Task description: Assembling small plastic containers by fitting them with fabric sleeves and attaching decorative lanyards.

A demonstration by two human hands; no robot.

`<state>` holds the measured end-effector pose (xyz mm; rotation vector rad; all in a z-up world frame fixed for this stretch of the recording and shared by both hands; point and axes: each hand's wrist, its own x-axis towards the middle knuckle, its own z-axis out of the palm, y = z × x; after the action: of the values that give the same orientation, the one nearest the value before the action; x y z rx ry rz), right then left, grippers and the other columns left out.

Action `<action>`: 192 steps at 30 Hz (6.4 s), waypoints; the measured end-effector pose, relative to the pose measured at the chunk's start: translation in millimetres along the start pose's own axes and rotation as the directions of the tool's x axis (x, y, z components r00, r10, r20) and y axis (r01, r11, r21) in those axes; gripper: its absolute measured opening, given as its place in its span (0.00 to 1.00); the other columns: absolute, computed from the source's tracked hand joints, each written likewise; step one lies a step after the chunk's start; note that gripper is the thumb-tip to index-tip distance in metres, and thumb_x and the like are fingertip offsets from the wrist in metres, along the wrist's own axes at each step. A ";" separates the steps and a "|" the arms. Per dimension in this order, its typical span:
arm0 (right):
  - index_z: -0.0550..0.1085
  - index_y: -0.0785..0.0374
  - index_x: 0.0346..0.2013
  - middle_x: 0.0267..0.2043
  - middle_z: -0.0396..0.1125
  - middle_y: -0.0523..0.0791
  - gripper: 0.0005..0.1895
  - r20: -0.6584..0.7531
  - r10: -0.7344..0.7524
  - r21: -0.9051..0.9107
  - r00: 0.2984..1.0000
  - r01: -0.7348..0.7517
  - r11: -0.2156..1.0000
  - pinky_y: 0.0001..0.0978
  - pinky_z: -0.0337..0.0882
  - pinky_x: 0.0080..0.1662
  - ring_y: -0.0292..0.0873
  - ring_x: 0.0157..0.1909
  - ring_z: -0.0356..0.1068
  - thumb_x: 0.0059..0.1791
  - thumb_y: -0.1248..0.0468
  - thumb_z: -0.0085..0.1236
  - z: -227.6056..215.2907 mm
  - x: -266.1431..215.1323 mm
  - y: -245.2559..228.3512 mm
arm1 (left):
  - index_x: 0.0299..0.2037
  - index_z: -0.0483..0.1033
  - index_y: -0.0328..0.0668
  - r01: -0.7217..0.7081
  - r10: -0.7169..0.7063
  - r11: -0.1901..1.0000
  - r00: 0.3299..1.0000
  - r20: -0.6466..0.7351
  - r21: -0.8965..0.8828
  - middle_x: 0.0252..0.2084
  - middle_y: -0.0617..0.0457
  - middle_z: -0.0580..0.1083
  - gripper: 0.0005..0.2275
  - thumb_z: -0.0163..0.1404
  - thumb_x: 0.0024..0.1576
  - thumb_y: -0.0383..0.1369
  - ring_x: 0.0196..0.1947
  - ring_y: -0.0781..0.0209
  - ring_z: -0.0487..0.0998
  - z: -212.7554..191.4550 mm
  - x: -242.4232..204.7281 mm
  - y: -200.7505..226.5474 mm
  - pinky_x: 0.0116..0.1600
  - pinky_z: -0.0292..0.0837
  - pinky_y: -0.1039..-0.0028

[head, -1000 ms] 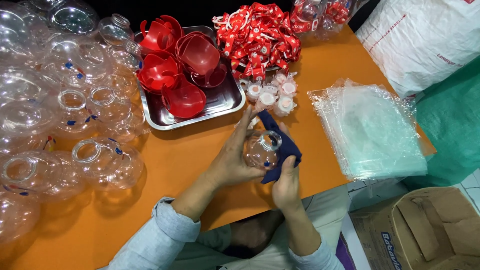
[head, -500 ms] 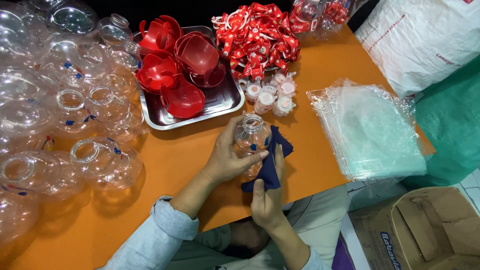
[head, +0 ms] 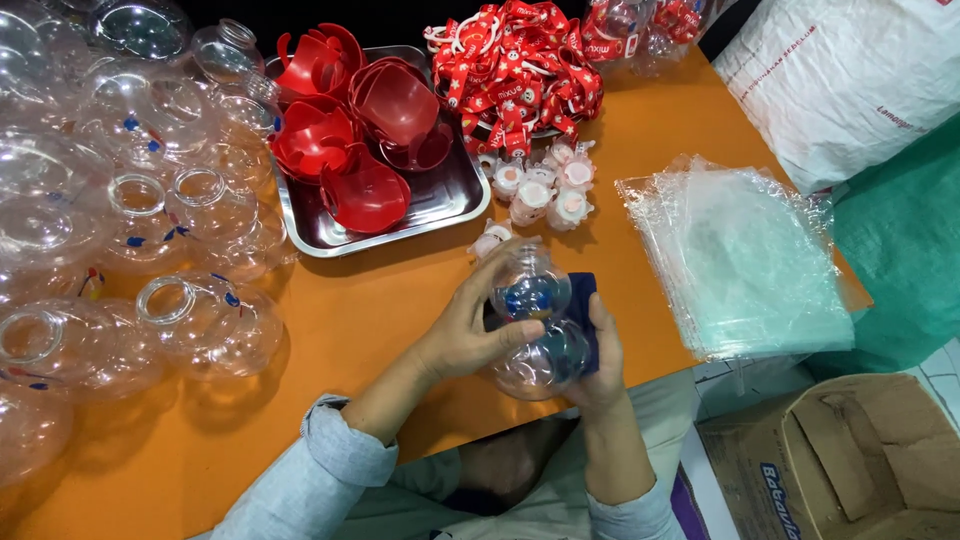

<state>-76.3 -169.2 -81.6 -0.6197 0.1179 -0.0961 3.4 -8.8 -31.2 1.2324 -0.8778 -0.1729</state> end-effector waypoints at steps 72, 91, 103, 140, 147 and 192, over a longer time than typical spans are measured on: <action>0.75 0.60 0.36 0.31 0.73 0.52 0.18 -0.188 0.076 0.183 0.979 -0.041 0.982 0.45 0.76 0.40 0.49 0.33 0.74 0.54 0.48 0.49 61.9 -1.7 27.7 | 0.70 0.56 0.29 -0.085 0.125 0.985 0.951 -0.282 0.151 0.62 0.40 0.71 0.43 0.57 0.53 0.54 0.68 0.46 0.65 2.9 -4.5 -27.6 0.76 0.45 0.51; 0.76 0.62 0.45 0.38 0.75 0.56 0.32 -0.324 -0.500 -0.687 0.803 0.164 0.708 0.36 0.79 0.37 0.46 0.39 0.75 0.59 0.40 0.33 64.6 -7.5 31.1 | 0.59 0.67 0.37 -0.234 0.363 0.767 0.926 -0.103 0.598 0.46 0.44 0.78 0.43 0.70 0.36 0.52 0.46 0.46 0.82 -11.4 0.1 -23.9 0.54 0.77 0.59; 0.73 0.71 0.56 0.54 0.72 0.60 0.30 -0.128 -0.487 -0.810 0.864 0.193 0.554 0.47 0.73 0.58 0.51 0.58 0.70 0.61 0.50 0.30 88.5 5.9 27.7 | 0.58 0.74 0.45 -0.114 0.157 0.896 0.985 -0.066 0.430 0.47 0.46 0.76 0.42 0.76 0.29 0.44 0.46 0.45 0.80 -39.4 8.4 -11.6 0.54 0.75 0.57; 0.62 0.52 0.08 0.05 0.52 0.36 0.36 0.218 -0.286 -0.865 0.933 0.321 0.387 0.18 0.51 0.17 0.29 0.10 0.47 0.62 0.53 0.30 11.9 58.3 17.9 | 0.69 0.64 0.45 0.298 -0.238 0.857 0.953 -0.190 0.419 0.60 0.40 0.73 0.45 0.72 0.37 0.38 0.65 0.36 0.69 -70.2 -33.4 50.4 0.68 0.58 0.42; 0.59 0.53 0.06 0.05 0.50 0.36 0.38 0.234 -0.307 -0.860 0.923 0.344 0.377 0.18 0.48 0.17 0.29 0.10 0.45 0.62 0.53 0.30 21.6 59.1 11.6 | 0.50 0.76 0.34 0.324 0.324 0.452 0.809 -0.491 0.831 0.31 0.44 0.74 0.18 0.64 0.52 0.33 0.30 0.47 0.78 -106.9 -29.2 29.1 0.34 0.77 0.64; 0.74 0.68 0.39 0.37 0.71 0.52 0.27 0.470 -0.574 -0.734 0.670 0.658 0.167 0.36 0.71 0.49 0.45 0.43 0.70 0.61 0.54 0.27 132.4 84.5 -35.5 | 0.23 0.73 0.44 0.347 -0.517 0.854 0.649 -0.559 -0.387 0.16 0.59 0.63 0.15 0.63 0.55 0.42 0.15 0.72 0.67 -98.0 69.1 50.0 0.18 0.56 0.88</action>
<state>23.7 -132.7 39.3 -1.7383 -0.2229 -0.8923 98.3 43.9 40.2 1.1329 0.0731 -0.2149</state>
